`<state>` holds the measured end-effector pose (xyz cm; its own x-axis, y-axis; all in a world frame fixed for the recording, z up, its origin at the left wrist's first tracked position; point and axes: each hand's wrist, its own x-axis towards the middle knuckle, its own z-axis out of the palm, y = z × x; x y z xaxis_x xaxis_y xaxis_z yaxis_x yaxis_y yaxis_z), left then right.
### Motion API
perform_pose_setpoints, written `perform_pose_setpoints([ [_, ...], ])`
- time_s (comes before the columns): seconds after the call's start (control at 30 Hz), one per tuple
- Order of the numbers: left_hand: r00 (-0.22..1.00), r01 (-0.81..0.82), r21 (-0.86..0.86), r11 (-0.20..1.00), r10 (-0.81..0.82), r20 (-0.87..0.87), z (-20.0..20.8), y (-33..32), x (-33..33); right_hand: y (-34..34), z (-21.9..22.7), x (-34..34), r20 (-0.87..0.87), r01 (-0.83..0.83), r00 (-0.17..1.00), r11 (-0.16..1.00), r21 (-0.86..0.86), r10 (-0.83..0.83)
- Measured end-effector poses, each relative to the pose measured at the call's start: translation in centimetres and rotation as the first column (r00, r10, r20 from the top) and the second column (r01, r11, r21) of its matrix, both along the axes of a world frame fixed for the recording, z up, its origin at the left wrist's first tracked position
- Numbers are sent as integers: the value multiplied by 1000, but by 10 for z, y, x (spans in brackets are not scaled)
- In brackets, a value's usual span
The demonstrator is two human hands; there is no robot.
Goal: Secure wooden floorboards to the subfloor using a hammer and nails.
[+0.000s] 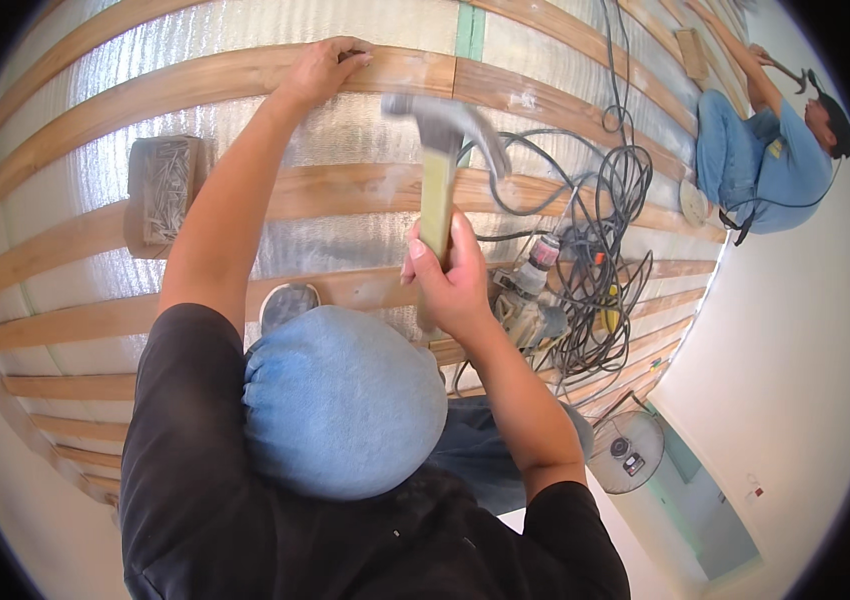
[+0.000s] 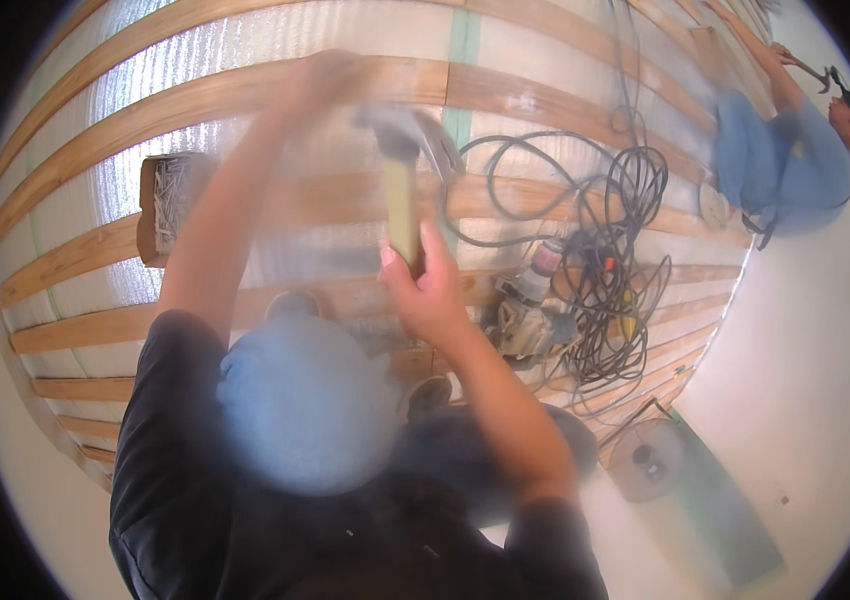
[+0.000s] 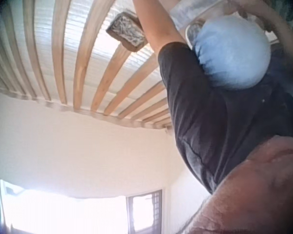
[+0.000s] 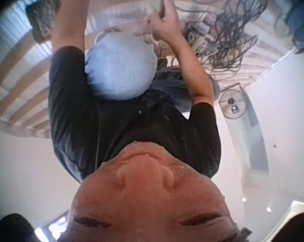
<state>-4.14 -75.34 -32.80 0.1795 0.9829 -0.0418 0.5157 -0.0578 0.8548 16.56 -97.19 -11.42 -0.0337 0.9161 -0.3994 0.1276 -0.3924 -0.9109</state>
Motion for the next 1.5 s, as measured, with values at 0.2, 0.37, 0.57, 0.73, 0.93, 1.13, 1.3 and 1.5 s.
perform_pose_setpoints([
  [0.2, 997, -19, -58, 998, 24, 78, 10, 3, 15, 13, -69, 23, 470, -136, 868, 987, -84, 160],
  [0.37, 998, -40, -110, 993, 45, 43, 16, -3, 4, 24, -92, 5, 344, -51, 938, 998, 20, 41],
  [0.57, 984, -26, -61, 998, 37, 175, 5, 0, 15, 40, -124, 6, 336, -70, 940, 997, 9, 63],
  [0.73, 985, 19, -113, 993, 0, 172, -1, 0, 9, 45, -132, 1, 490, -122, 863, 992, -41, 126],
  [0.93, 950, -76, 85, 993, 46, 310, -1, 1, 6, 33, -152, 4, 289, -70, 957, 979, 190, 12],
  [1.13, 939, -158, -37, 987, 161, 302, 10, -3, -4, 38, -144, -5, 346, -103, 938, 973, 205, 26],
  [1.3, 949, -145, 15, 989, 135, 285, 7, 1, 0, 51, -182, 6, 401, -48, 911, 991, -127, 96],
  [1.5, 957, -155, 4, 988, 149, 248, 10, 3, -1, 22, -185, 2, 175, 28, 983, 989, 146, -54],
])
